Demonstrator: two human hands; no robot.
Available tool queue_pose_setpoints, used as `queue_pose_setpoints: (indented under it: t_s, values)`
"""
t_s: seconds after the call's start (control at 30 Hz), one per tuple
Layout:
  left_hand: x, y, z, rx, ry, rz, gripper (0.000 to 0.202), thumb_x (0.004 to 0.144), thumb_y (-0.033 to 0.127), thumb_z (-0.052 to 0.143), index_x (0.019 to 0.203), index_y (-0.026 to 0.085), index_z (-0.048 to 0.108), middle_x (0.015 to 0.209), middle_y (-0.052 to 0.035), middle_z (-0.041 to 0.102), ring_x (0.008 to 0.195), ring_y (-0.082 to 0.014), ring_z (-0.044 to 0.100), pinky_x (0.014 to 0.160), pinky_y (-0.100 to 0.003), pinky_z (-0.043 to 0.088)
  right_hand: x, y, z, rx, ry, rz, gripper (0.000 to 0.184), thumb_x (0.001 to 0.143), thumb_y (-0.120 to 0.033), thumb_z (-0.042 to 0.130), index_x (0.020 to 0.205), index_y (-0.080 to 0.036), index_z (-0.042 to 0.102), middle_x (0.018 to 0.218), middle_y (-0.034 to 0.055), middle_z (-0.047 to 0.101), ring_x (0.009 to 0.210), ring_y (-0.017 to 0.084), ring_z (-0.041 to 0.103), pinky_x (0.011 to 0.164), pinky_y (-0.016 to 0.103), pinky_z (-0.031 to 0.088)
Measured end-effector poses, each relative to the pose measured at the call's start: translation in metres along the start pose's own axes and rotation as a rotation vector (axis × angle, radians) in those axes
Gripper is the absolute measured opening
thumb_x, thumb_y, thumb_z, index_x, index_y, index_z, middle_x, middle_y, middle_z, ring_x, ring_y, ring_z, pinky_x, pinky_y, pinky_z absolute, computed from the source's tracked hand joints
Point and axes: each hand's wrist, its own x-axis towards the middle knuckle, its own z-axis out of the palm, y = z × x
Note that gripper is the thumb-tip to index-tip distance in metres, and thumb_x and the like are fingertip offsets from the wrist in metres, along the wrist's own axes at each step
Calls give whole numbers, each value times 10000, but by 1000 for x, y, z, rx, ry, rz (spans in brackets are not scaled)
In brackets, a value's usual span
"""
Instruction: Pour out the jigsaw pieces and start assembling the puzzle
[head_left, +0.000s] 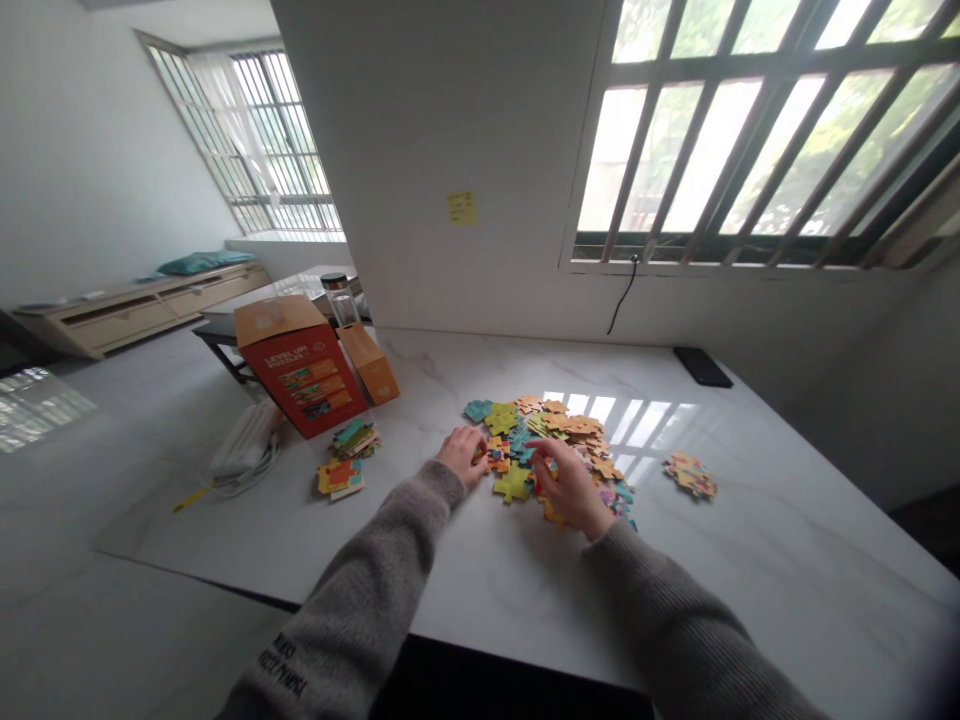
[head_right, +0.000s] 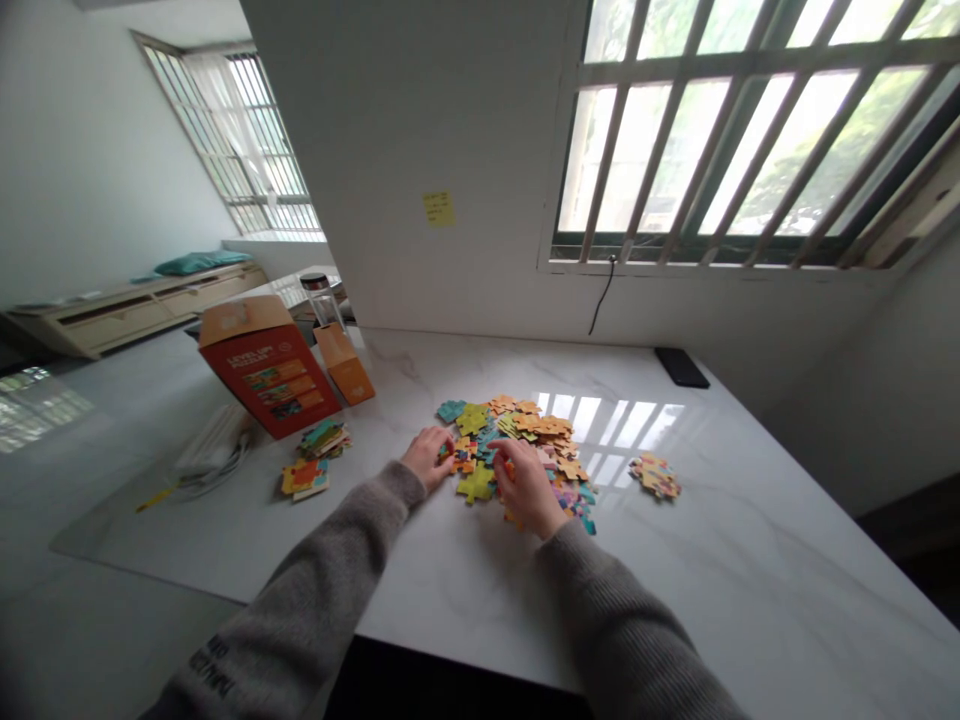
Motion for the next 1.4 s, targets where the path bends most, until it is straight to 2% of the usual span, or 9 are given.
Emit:
queue_pose_setpoints:
  t_s: [0.27,0.43,0.53,0.63,0.73,0.83,1.0,1.2,1.4]
  values:
    - [1,-3,-3,-23,-1,17,78,776,198,583,853,193,571,987,-82,594,980,-253,513,896,-399,433,53,34,14,-314,-143,-66,245,903,-159,477,1058,-218,657,1046,92,652,1024,245,554,910,380,404]
    - [1,-3,-2,-53,2,-3,97,782,190,578,878,189,591,1000,-76,593,993,-239,521,918,-381,428,79,41,16,-521,-193,-18,341,937,-292,488,1253,-197,575,1253,127,591,1140,276,503,989,418,345]
    - [1,-3,-1,-54,6,-8,102,792,194,574,891,191,601,1001,-72,595,996,-236,520,922,-376,421,85,45,12,-587,-231,-5,363,963,-296,421,1296,-211,540,1300,119,570,1184,267,482,1011,414,323]
    - [1,-3,-1,-56,8,-13,97,796,192,571,886,190,608,990,-72,598,988,-236,521,917,-375,417,92,55,6,-649,-255,98,392,959,-219,354,1306,-176,530,1280,143,582,1187,276,482,997,416,333]
    - [1,-4,0,-62,12,-13,92,796,197,576,879,189,613,991,-75,599,985,-239,521,910,-376,416,101,65,5,-661,-291,132,429,936,-198,371,1343,-164,504,1359,153,531,1234,282,452,1008,420,331]
    - [2,-5,1,-72,9,-5,102,785,196,587,883,193,614,993,-73,603,989,-242,521,907,-377,415,111,71,11,-644,-370,121,470,914,-231,431,1381,-223,473,1432,112,475,1279,264,422,1032,421,320]
    - [3,-8,3,-88,23,-6,121,782,191,585,899,191,614,1000,-71,609,983,-240,526,908,-376,415,121,70,18,-640,-460,158,353,883,-430,523,1186,-273,610,1227,102,601,1142,295,514,930,447,393]
    - [2,-5,0,-80,16,9,107,799,200,571,891,191,623,978,-67,621,972,-237,527,899,-368,416,113,57,16,-644,-401,142,278,876,-218,513,1133,-220,619,1125,143,635,1026,266,578,852,361,399]
    - [3,-5,-1,-93,14,2,123,792,186,571,896,184,637,971,-72,633,965,-238,541,894,-374,424,110,60,3,-556,-257,155,359,903,-149,413,1226,-214,556,921,83,705,835,197,626,780,293,407]
